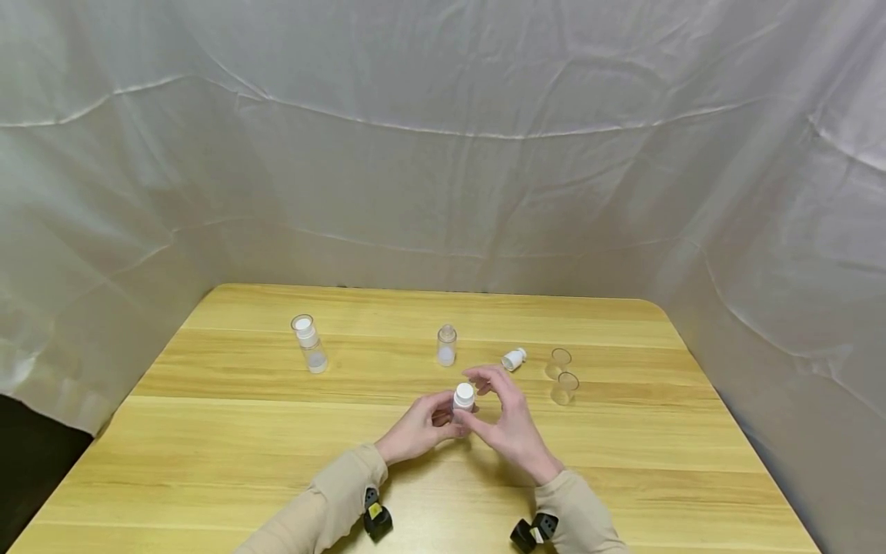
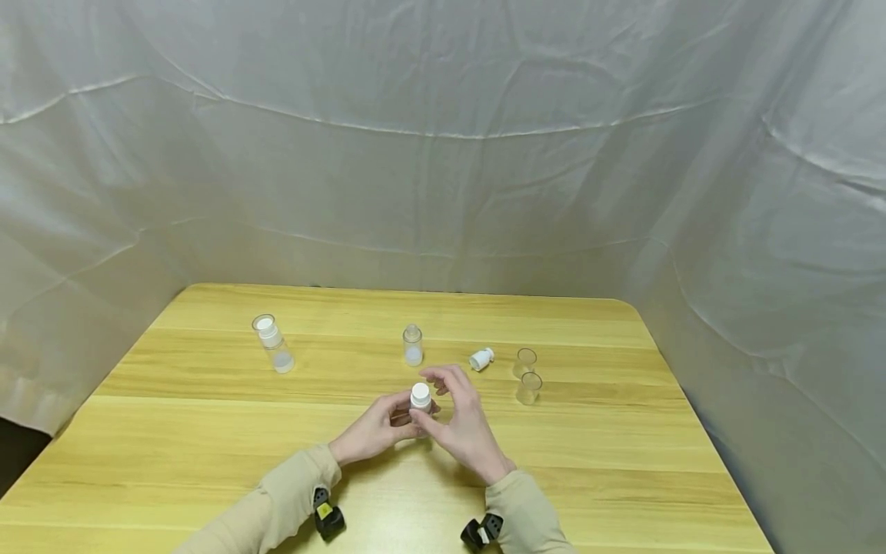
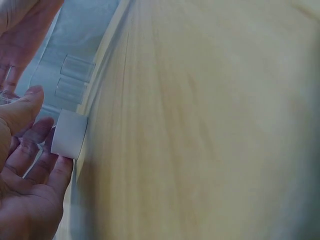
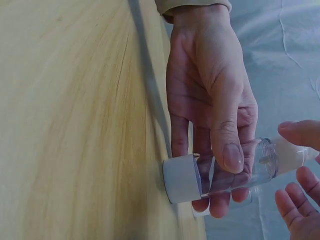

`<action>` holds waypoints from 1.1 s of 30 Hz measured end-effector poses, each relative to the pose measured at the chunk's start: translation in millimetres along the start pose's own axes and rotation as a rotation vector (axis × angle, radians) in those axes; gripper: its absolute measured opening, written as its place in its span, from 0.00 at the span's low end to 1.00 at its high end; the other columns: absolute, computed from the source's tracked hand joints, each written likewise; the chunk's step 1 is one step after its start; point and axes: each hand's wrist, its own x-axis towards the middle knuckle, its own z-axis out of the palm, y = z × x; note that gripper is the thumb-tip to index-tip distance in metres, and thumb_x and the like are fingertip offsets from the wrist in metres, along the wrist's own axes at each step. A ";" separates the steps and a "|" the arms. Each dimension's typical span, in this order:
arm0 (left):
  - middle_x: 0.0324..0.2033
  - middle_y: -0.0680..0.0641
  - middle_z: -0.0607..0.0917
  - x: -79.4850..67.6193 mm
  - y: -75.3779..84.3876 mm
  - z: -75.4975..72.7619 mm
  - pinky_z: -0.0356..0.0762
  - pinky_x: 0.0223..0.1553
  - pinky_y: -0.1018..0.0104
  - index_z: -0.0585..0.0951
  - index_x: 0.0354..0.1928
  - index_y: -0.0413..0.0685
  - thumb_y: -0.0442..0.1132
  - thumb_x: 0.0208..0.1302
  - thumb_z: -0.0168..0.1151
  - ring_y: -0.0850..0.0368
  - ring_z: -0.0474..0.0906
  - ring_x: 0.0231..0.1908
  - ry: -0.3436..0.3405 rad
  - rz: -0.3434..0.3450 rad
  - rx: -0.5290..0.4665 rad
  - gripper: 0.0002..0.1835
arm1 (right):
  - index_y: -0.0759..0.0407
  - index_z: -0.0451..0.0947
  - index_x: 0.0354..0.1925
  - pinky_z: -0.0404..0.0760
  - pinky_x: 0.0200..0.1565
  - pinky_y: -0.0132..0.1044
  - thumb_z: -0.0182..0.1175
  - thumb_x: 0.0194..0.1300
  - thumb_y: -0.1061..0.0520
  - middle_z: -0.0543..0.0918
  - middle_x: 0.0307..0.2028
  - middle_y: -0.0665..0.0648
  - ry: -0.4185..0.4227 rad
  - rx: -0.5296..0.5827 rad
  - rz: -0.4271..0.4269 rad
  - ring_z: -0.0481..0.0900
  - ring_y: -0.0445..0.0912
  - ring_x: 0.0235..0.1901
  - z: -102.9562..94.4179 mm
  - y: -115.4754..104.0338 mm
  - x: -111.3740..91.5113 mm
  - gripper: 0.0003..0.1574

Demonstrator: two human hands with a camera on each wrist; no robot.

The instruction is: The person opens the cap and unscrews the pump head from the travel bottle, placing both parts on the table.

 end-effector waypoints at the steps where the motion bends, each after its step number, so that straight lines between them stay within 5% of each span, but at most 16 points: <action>1: 0.58 0.34 0.83 0.1 0.1 0.1 0.77 0.68 0.58 0.76 0.61 0.34 0.34 0.68 0.64 0.38 0.79 0.61 0.002 -0.004 0.000 0.21 | 0.66 0.76 0.53 0.85 0.47 0.37 0.77 0.49 0.66 0.82 0.46 0.59 0.012 -0.003 0.002 0.79 0.45 0.43 0.4 0.4 -0.2 0.32; 8: 0.62 0.37 0.81 0.0 2.1 0.0 0.76 0.69 0.61 0.75 0.64 0.36 0.35 0.68 0.65 0.41 0.78 0.63 -0.001 -0.034 0.000 0.24 | 0.61 0.78 0.45 0.88 0.44 0.35 0.75 0.50 0.69 0.82 0.40 0.55 0.030 0.015 0.000 0.80 0.43 0.38 3.2 1.1 -0.9 0.24; 15: 0.60 0.34 0.82 -1.2 1.3 -0.4 0.76 0.69 0.56 0.74 0.64 0.33 0.33 0.68 0.63 0.39 0.78 0.62 -0.003 -0.027 0.003 0.24 | 0.62 0.78 0.52 0.87 0.54 0.36 0.71 0.55 0.70 0.83 0.46 0.59 -0.041 0.064 -0.002 0.81 0.45 0.45 1.1 0.2 -2.1 0.25; 25: 0.60 0.35 0.82 -0.4 1.5 0.5 0.76 0.69 0.58 0.75 0.63 0.34 0.33 0.68 0.64 0.39 0.78 0.62 0.009 -0.033 -0.009 0.23 | 0.62 0.78 0.50 0.87 0.48 0.34 0.75 0.53 0.66 0.84 0.45 0.56 0.019 0.020 0.038 0.82 0.44 0.43 4.4 -1.7 -1.8 0.26; 33: 0.60 0.34 0.81 -0.8 0.7 0.0 0.75 0.70 0.52 0.73 0.64 0.33 0.33 0.68 0.63 0.38 0.78 0.62 0.000 -0.025 -0.002 0.24 | 0.65 0.78 0.53 0.86 0.56 0.34 0.71 0.56 0.70 0.83 0.47 0.61 -0.038 0.089 0.039 0.81 0.43 0.47 2.1 -3.5 -1.7 0.25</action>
